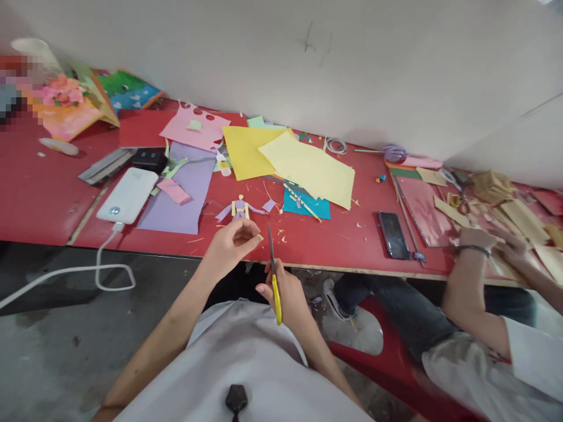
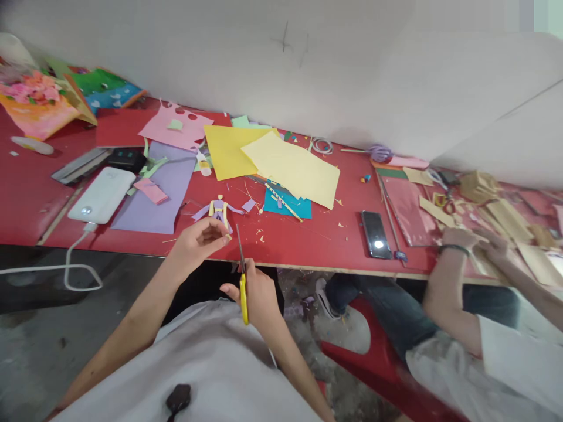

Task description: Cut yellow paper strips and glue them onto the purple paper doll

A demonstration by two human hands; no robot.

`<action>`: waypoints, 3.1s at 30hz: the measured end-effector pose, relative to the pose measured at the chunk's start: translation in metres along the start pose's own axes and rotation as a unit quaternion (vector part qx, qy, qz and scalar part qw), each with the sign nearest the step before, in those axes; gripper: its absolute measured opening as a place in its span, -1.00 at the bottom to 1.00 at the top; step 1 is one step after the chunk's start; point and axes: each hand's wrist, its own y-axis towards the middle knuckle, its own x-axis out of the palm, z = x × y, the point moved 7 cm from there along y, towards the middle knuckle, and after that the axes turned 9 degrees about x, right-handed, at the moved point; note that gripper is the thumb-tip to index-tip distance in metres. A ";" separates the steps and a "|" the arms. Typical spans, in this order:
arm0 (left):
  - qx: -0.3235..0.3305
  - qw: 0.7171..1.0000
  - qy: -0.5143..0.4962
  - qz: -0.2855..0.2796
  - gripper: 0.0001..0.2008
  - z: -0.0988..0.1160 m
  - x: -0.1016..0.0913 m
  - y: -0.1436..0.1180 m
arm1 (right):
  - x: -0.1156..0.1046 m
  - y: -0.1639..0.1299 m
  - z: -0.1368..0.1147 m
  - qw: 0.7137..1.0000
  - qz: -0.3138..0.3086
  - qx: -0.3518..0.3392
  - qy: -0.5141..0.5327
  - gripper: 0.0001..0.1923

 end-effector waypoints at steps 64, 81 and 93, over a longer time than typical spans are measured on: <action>-0.009 0.999 0.046 0.010 -0.77 0.000 -0.015 -0.001 | -0.011 -0.005 -0.007 0.980 0.109 -0.011 -0.166 -0.34; -0.009 0.999 0.051 0.004 -0.72 0.000 -0.014 -0.001 | -0.012 -0.003 0.003 0.989 0.102 0.017 -0.110 -0.42; -0.025 0.999 -0.025 0.003 -0.78 -0.004 0.004 -0.003 | -0.004 0.007 0.001 0.880 0.038 0.026 0.473 -0.53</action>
